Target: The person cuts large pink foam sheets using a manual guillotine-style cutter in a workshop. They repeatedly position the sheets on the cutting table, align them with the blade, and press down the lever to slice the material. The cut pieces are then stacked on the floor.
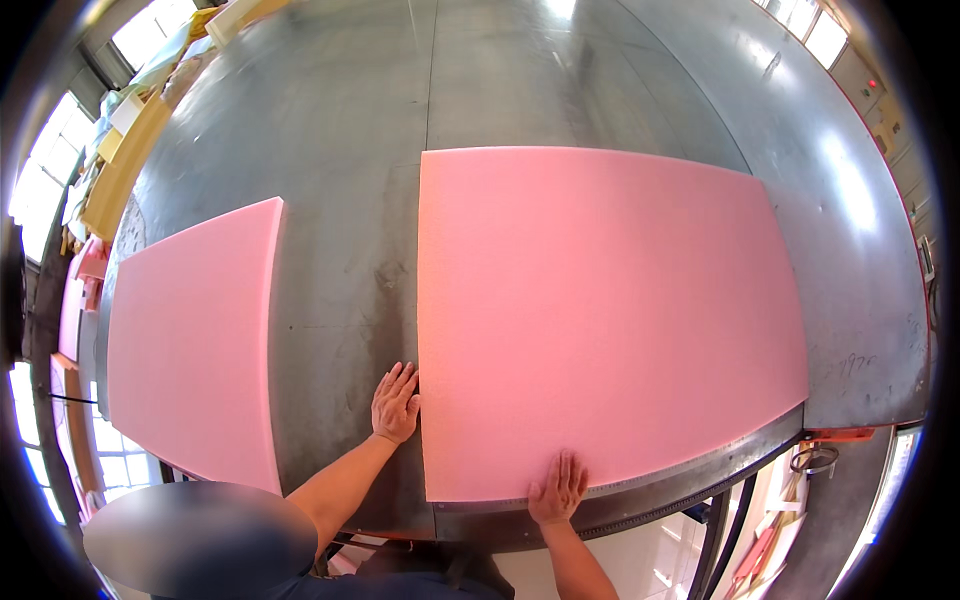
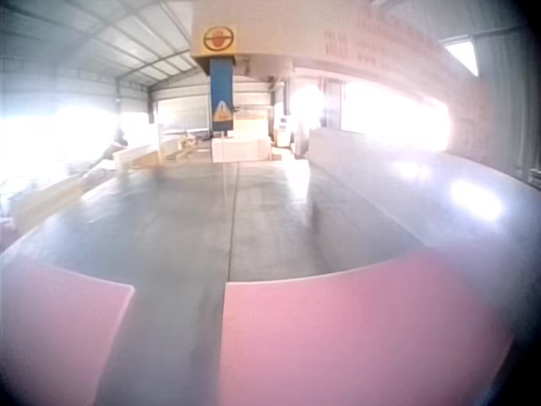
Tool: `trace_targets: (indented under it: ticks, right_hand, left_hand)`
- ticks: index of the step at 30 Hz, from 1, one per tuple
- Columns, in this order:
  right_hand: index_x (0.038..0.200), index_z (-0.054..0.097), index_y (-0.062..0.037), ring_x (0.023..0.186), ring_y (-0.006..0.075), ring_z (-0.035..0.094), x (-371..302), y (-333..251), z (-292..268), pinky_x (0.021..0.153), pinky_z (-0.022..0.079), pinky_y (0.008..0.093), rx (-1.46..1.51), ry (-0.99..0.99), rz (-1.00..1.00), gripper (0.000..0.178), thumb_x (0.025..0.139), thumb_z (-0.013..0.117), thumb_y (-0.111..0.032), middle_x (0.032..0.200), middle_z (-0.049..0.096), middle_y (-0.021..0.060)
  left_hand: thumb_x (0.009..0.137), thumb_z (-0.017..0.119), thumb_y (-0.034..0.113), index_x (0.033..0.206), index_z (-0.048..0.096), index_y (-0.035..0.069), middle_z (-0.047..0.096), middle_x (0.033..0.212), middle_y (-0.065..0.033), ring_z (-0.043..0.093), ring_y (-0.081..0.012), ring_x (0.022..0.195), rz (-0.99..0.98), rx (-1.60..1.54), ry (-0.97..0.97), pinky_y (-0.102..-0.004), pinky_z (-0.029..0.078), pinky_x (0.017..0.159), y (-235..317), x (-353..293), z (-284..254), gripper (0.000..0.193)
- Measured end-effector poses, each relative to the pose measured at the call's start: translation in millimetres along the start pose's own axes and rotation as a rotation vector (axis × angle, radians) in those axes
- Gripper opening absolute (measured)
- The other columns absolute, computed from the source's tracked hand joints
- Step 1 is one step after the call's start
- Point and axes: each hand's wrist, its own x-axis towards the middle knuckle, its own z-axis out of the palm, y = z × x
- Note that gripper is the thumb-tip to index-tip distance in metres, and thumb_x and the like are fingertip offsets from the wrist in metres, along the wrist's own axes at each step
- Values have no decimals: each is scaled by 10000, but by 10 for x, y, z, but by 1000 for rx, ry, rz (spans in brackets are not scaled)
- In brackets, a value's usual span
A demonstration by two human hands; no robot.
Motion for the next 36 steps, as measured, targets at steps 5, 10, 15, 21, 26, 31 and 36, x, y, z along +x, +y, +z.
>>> trace_targets:
  ticks: [5, 10, 15, 21, 26, 31, 36]
  right_hand:
    - [1406, 448, 23, 1407, 392, 337, 46, 9, 4, 1164, 184, 557, -9, 14, -10, 669, 896, 460, -409, 1476, 437, 173]
    - [1406, 451, 21, 1401, 390, 348, 128, 13, -29, 1166, 189, 547, -20, 19, 4, 664, 893, 472, -400, 1478, 435, 175]
    - [1409, 451, 16, 1409, 387, 338, 131, 31, 4, 1168, 183, 548, -13, 23, 5, 673, 887, 478, -408, 1482, 431, 174]
    - [1402, 449, 39, 1420, 395, 319, 202, 53, -49, 1172, 166, 544, 0, 2, 11, 665, 917, 433, -416, 1487, 425, 184]
    - [1409, 456, 9, 1407, 382, 344, 203, 148, -6, 1166, 185, 547, -9, 14, 22, 676, 898, 456, -434, 1488, 432, 163]
    - [1409, 457, 5, 1399, 382, 357, 252, 198, -15, 1162, 190, 548, 2, 8, 29, 663, 914, 440, -435, 1480, 442, 164]
    - [1401, 465, 9, 1396, 391, 358, 299, 234, 8, 1161, 192, 545, 5, 12, 28, 654, 925, 429, -438, 1480, 442, 167]
  left_hand:
    - [967, 476, 276, 1287, 613, 61, 554, 1396, -114, 448, -317, 1349, 8, 13, 5, -449, 328, 1128, -13, 49, 31, 410]
    - [901, 534, 208, 1272, 618, 72, 571, 1370, -124, 470, -324, 1328, 20, 18, 25, -460, 346, 1117, 1, 116, 50, 403]
    - [915, 520, 221, 1275, 616, 73, 567, 1375, -124, 469, -324, 1331, 24, 29, 27, -460, 348, 1115, -39, 147, 127, 401]
    - [924, 509, 236, 1283, 613, 75, 550, 1394, -124, 457, -324, 1341, 11, 34, -14, -466, 341, 1120, 7, 212, 138, 407]
    - [923, 506, 239, 1288, 611, 80, 545, 1400, -124, 453, -326, 1345, 15, 39, -33, -465, 334, 1125, 54, 254, 197, 412]
    - [974, 455, 293, 1293, 609, 52, 540, 1405, -139, 438, -342, 1356, 1, 17, -60, -473, 323, 1129, 93, 297, 233, 429]
    - [930, 492, 256, 1303, 608, 86, 547, 1394, -144, 465, -348, 1331, 19, 37, -46, -474, 338, 1117, 68, 330, 274, 426]
